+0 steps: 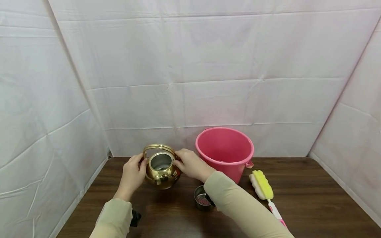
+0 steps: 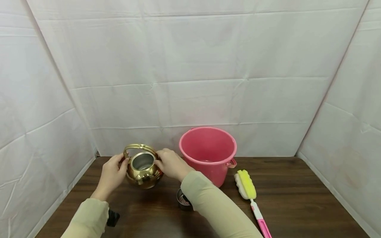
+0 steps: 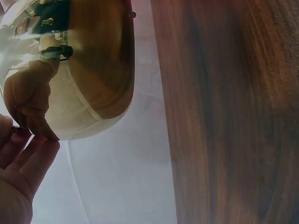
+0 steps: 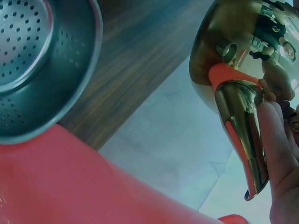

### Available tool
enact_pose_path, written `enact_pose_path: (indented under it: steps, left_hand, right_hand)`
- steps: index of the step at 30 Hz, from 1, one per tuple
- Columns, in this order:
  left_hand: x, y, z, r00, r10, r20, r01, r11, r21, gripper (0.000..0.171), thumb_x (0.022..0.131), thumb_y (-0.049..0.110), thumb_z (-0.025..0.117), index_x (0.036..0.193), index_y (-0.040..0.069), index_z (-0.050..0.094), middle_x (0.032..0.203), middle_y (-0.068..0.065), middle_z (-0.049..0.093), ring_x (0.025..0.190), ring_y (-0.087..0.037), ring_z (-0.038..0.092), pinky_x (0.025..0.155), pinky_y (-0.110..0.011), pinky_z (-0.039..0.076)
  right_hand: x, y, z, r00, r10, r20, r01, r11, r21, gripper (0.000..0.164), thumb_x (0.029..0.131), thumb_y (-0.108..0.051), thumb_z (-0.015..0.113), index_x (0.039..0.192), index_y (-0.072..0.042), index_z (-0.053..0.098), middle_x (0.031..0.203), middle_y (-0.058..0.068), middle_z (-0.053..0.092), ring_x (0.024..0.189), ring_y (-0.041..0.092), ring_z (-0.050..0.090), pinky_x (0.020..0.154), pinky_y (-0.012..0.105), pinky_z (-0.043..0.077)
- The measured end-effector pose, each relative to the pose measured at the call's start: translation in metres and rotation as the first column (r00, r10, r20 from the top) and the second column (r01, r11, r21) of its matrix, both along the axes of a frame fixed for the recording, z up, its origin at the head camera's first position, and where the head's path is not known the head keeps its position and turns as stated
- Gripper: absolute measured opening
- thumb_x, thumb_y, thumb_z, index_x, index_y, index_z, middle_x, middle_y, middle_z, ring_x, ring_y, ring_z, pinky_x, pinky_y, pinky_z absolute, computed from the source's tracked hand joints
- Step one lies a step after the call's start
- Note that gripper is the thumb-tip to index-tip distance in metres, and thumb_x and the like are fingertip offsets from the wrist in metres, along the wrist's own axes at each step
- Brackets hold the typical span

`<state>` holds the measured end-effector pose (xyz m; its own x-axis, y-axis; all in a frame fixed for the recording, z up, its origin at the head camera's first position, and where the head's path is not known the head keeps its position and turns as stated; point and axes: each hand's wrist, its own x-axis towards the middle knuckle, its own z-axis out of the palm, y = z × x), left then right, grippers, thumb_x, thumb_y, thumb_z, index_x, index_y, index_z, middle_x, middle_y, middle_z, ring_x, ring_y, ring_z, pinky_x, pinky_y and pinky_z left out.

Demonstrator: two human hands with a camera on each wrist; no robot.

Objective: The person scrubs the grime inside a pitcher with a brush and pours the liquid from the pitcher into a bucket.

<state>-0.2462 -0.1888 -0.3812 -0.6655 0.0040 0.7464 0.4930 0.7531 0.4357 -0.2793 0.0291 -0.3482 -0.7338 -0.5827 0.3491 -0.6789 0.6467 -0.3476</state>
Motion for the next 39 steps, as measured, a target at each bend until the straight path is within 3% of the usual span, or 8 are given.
enact_pose_path:
  steps: [7,22,29,39]
  left_hand:
    - [0.002,-0.001,-0.008,0.997,0.013,0.078,-0.014,1.000,0.007,0.015,0.086,-0.003,0.061,0.100,-0.009,0.065,0.084,-0.016,0.064,0.072,-0.022,0.059,0.061,-0.035,0.050]
    - [0.001,0.000,-0.022,0.996,0.005,0.094,-0.007,1.000,0.026,0.015,0.084,-0.006,0.062,0.098,-0.009,0.066,0.085,-0.017,0.065,0.075,-0.025,0.063,0.064,-0.037,0.052]
    - [0.002,0.000,-0.026,0.984,0.011,0.178,-0.016,1.000,0.027,0.019,0.087,-0.002,0.061,0.104,-0.010,0.065,0.091,-0.019,0.065,0.080,-0.027,0.064,0.066,-0.038,0.054]
    - [0.002,0.001,-0.031,0.978,0.015,0.208,-0.022,0.999,0.032,0.019,0.087,-0.002,0.061,0.104,-0.010,0.065,0.091,-0.019,0.066,0.081,-0.029,0.065,0.069,-0.041,0.054]
  right_hand:
    - [0.001,-0.002,-0.010,1.000,-0.007,0.027,0.007,1.000,0.000,0.011,0.092,-0.019,0.062,0.095,-0.009,0.063,0.088,0.003,0.061,0.083,0.013,0.057,0.071,0.026,0.049]
    - [-0.001,-0.003,-0.022,0.997,-0.036,0.070,0.035,0.999,0.012,0.011,0.092,-0.020,0.062,0.093,-0.009,0.064,0.086,0.003,0.061,0.081,0.012,0.056,0.070,0.025,0.048]
    - [-0.003,-0.004,-0.028,0.995,-0.046,0.084,0.045,0.999,0.020,0.011,0.091,-0.019,0.063,0.087,-0.009,0.063,0.081,0.001,0.060,0.077,0.011,0.053,0.067,0.024,0.046]
    - [-0.006,-0.004,-0.037,0.994,-0.052,0.092,0.049,0.998,0.032,0.012,0.091,-0.020,0.064,0.084,-0.010,0.062,0.077,0.000,0.058,0.074,0.011,0.052,0.066,0.023,0.045]
